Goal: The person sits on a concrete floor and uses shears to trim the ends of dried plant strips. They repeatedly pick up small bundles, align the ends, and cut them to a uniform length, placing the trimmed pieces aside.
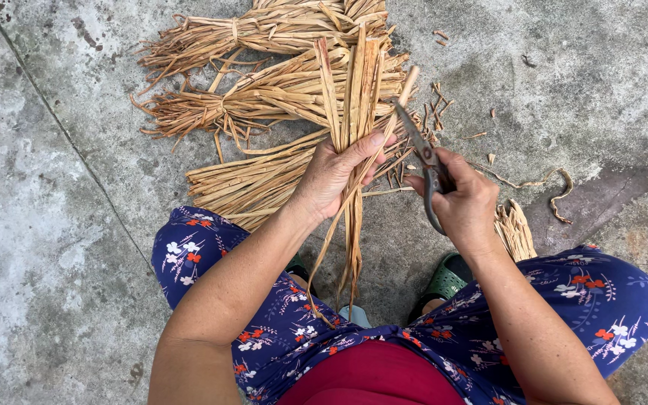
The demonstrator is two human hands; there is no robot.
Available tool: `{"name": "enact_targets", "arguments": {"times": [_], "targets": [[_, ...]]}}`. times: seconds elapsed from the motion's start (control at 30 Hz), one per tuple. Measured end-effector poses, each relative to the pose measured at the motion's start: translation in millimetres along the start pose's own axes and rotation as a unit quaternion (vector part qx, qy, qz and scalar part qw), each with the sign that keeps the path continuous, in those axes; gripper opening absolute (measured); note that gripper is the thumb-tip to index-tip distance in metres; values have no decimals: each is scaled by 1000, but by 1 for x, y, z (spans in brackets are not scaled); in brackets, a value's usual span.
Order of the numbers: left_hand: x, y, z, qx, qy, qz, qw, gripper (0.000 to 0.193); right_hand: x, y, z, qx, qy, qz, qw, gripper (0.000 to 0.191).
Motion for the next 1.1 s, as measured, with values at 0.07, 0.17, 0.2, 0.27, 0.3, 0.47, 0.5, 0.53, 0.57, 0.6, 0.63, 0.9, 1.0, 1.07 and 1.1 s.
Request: {"name": "enact_targets", "arguments": {"times": [0.07, 0.17, 0.2, 0.27, 0.3, 0.47, 0.5, 0.53, 0.57, 0.6, 0.63, 0.9, 1.0, 1.07, 1.1], "targets": [[2, 2, 1, 17, -13, -2, 1000, 38, -8, 3, 1, 22, 49, -76, 996, 47], [7, 11, 3, 67, -18, -5, 998, 45, -15, -2, 6, 15, 133, -278, 951, 42], [9, 14, 4, 77, -15, -22, 997, 47, -12, -7, 6, 6, 124, -314, 941, 40], [13, 21, 7, 97, -5, -59, 994, 46, -5, -15, 5, -14, 109, -385, 916, 38], [15, 25, 8, 108, 3, -76, 991, 45, -2, -17, 4, -10, 112, -398, 911, 38], [32, 33, 11, 114, -8, -118, 986, 55, 11, -19, -7, 7, 118, -484, 867, 35], [34, 32, 10, 107, 0, -119, 987, 54, 10, -19, -9, -5, 128, -464, 876, 36], [37, 31, 8, 99, 8, -120, 988, 54, 9, -17, -11, -16, 138, -445, 885, 36], [41, 30, 7, 94, 20, -163, 982, 54, 7, -16, -12, -27, 147, -425, 893, 37], [45, 29, 4, 89, 31, -206, 974, 53, 7, -14, -14, -41, 140, -434, 889, 39], [49, 28, 3, 84, 42, -248, 964, 53, 6, -11, -16, -55, 135, -444, 884, 42], [56, 18, 2, 78, 11, -107, 991, 44, -20, -2, -15, -23, 202, -502, 840, 26], [48, 22, 5, 84, -12, -36, 996, 37, -26, 2, -15, -16, 253, -564, 786, 29], [44, 25, 6, 85, -28, -15, 996, 32, -26, 3, -16, -5, 260, -586, 767, 29], [42, 25, 8, 83, -34, -13, 996, 31, -25, 2, -16, -6, 261, -578, 773, 29]]}}
Point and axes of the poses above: each hand's wrist, its own z-axis away from the middle knuckle, its own y-axis out of the palm, x = y × z, the point moved 6 cm from there along -z, towards the middle knuckle, and after that the axes turned 13 degrees about z, right-handed, at the moved point
